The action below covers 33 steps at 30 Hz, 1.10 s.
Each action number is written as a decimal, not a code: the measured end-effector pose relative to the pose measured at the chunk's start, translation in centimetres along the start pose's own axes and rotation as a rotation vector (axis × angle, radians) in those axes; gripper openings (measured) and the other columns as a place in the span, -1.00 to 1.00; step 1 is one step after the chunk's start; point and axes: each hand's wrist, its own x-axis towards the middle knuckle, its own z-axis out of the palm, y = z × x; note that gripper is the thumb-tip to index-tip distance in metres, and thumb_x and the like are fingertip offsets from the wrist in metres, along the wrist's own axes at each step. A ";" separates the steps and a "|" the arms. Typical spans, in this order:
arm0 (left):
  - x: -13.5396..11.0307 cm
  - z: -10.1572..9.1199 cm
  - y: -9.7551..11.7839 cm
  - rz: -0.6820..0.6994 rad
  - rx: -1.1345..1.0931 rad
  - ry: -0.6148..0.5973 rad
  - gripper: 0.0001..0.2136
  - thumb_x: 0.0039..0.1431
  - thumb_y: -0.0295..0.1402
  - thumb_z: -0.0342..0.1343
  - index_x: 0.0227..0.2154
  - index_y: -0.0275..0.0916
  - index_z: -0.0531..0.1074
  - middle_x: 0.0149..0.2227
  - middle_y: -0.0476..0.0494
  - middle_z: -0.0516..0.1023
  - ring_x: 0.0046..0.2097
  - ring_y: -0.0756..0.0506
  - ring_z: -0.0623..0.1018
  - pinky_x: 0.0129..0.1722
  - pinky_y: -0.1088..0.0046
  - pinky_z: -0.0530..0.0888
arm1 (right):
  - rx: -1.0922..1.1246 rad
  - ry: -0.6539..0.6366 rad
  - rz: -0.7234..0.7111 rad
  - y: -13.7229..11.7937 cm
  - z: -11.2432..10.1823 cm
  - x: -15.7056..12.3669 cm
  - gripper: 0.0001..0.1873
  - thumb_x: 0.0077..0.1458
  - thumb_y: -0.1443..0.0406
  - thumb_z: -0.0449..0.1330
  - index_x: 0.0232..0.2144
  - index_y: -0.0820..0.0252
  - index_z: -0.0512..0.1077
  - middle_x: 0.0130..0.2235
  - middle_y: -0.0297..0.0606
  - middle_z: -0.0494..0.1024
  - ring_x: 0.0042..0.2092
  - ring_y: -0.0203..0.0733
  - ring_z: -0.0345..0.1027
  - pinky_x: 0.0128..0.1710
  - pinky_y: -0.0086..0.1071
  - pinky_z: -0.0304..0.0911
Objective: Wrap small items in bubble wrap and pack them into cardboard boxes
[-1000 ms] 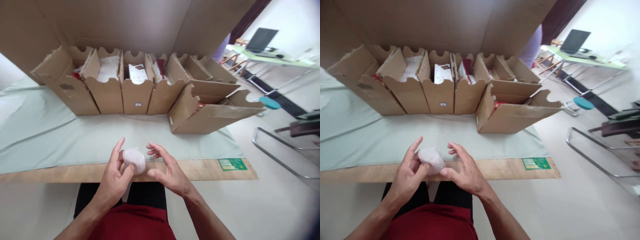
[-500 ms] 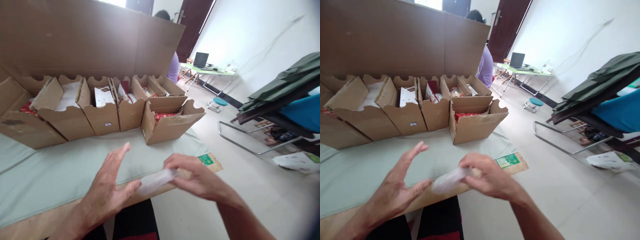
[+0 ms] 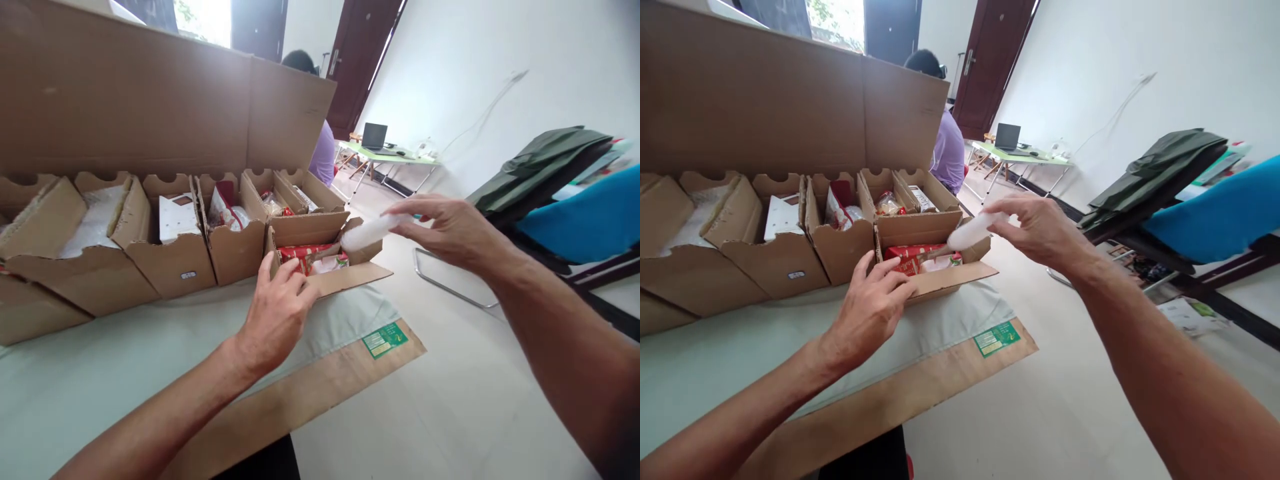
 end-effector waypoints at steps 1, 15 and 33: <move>-0.5 0.2 0.2 0.003 0.001 0.013 -0.75 0.24 -0.65 0.04 -0.18 -0.28 0.57 -0.21 -0.18 0.65 0.12 -0.35 0.55 0.28 -0.32 0.27 | -0.032 -0.087 -0.068 0.3 -0.1 0.3 -0.79 0.13 0.26 0.23 -0.26 0.14 0.66 -0.23 -0.22 0.68 -0.25 -0.12 0.46 -0.17 -0.23 0.33; -2.4 1.1 0.8 -0.013 -0.053 0.049 -0.69 0.27 -0.66 -0.03 -0.02 -0.34 0.48 -0.02 -0.27 0.63 0.03 -0.26 0.58 0.21 -0.18 0.38 | 0.089 0.130 0.153 0.4 3.3 -0.1 -0.80 0.06 0.21 0.27 -0.32 0.19 0.61 -0.47 -0.33 0.49 -0.46 -0.22 0.24 -0.42 -0.31 0.17; -3.3 1.8 0.6 0.036 -0.032 0.124 -0.70 0.28 -0.64 0.05 0.01 -0.33 0.50 0.02 -0.32 0.64 0.06 -0.31 0.60 0.03 -0.04 0.55 | 0.382 -0.422 -0.246 -5.0 6.2 4.8 -0.84 0.13 0.35 0.20 -0.29 0.27 0.57 -0.42 -0.37 0.53 -0.39 -0.31 0.28 -0.36 -0.42 0.09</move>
